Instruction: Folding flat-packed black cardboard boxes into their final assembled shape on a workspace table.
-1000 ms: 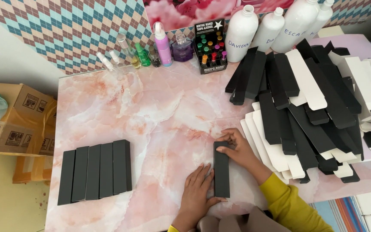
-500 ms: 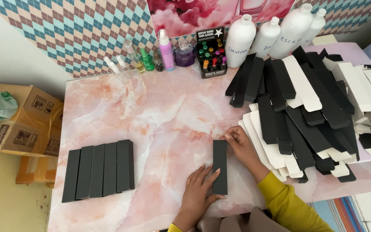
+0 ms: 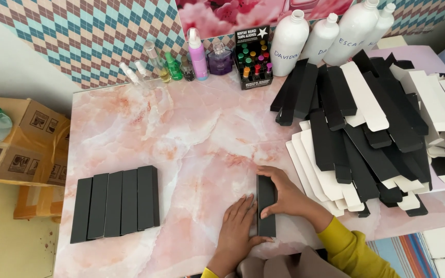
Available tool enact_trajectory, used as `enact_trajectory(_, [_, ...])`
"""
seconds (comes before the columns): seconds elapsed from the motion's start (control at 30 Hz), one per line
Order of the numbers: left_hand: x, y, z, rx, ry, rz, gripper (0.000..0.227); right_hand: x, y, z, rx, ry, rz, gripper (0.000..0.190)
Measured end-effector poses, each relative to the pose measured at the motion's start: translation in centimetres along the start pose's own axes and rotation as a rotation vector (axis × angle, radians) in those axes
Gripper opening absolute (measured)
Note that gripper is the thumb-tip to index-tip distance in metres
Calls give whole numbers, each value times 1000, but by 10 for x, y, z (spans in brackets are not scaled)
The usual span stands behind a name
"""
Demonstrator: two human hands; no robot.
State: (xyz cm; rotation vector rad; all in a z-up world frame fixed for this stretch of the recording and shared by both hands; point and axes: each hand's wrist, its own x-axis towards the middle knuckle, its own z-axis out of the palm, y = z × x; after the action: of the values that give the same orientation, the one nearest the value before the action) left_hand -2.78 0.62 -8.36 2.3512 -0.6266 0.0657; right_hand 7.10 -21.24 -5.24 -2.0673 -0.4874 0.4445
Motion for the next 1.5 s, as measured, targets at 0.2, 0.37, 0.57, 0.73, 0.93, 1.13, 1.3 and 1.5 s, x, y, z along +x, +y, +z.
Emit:
enact_trajectory(0.2, [2,-1,0,20,-27,-15,98,18,7,-1,142,168,211,85])
enact_trajectory(0.37, [1,-2,1,20,-2,4,98,32,22,5,279,299,170,55])
enact_trajectory(0.57, [3,2,-4,27,-24,-12,97,41,19,10,344,454,179,20])
enact_trajectory(0.73, [2,6,-7,30,54,13,98,45,24,11,442,542,119,9])
enact_trajectory(0.93, [-1,3,-12,-114,29,20,81,31,4,-5,639,475,186,18])
enact_trajectory(1.13, [-3,2,-8,-131,-12,-70,98,11,-24,-22,388,257,157,50])
enact_trajectory(1.3, [-3,1,-2,-25,-55,-61,93,5,2,-3,-139,-4,-9,120])
enact_trajectory(1.5, [0,2,-4,-14,-106,-94,95,10,-6,-3,53,78,224,100])
